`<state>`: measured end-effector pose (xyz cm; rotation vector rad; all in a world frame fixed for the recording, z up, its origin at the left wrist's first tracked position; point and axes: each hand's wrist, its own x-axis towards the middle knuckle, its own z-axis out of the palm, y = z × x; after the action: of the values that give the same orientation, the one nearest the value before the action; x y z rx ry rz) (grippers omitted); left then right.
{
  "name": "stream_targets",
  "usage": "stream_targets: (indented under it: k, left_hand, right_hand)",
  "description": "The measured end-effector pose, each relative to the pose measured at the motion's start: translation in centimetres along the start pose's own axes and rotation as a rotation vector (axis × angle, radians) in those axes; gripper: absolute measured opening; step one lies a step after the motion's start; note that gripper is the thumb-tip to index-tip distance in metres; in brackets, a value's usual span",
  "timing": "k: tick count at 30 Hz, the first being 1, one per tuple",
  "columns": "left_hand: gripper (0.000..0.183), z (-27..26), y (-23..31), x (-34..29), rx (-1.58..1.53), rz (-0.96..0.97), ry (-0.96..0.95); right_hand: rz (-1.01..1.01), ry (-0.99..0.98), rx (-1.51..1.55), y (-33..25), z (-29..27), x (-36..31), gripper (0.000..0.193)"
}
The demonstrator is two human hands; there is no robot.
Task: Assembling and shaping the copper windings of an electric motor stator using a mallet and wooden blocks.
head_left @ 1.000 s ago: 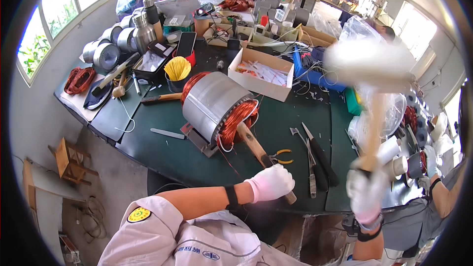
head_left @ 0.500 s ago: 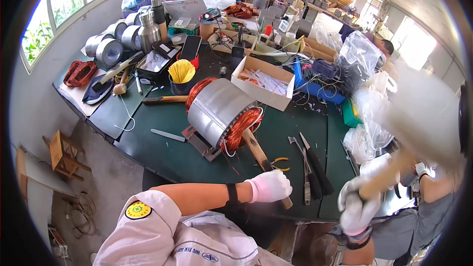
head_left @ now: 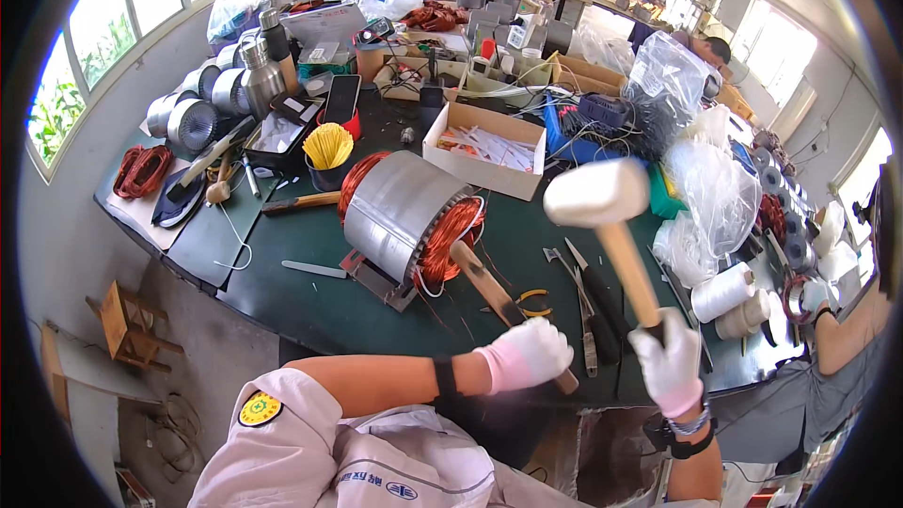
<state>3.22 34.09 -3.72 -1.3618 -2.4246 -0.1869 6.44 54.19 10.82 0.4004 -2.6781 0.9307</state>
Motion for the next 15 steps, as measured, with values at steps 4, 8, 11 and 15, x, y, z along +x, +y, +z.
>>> stream_targets:
  k: [4, 8, 11, 15]
  left_hand:
    - [0.009, 1.7, -1.7, 0.1, 0.056, 0.062, -0.055]
    - [0.01, 1.7, -1.8, -0.1, -0.144, -0.015, -0.079]
    - [0.011, 1.8, 0.4, -0.3, -0.21, 0.079, -0.178]
    - [0.013, -1.4, 3.7, -0.2, -0.159, 0.296, -0.219]
  right_hand:
    - [0.166, 0.093, 0.555, -2.7, -1.8, -0.9, 0.006]
    - [-0.25, -0.158, -0.048, 3.4, 5.6, -1.6, 0.031]
    - [-0.164, -0.444, -0.353, 6.1, 6.6, -2.2, 0.032]
    - [-0.159, -0.179, -0.144, 3.6, 2.5, -1.4, 0.028]
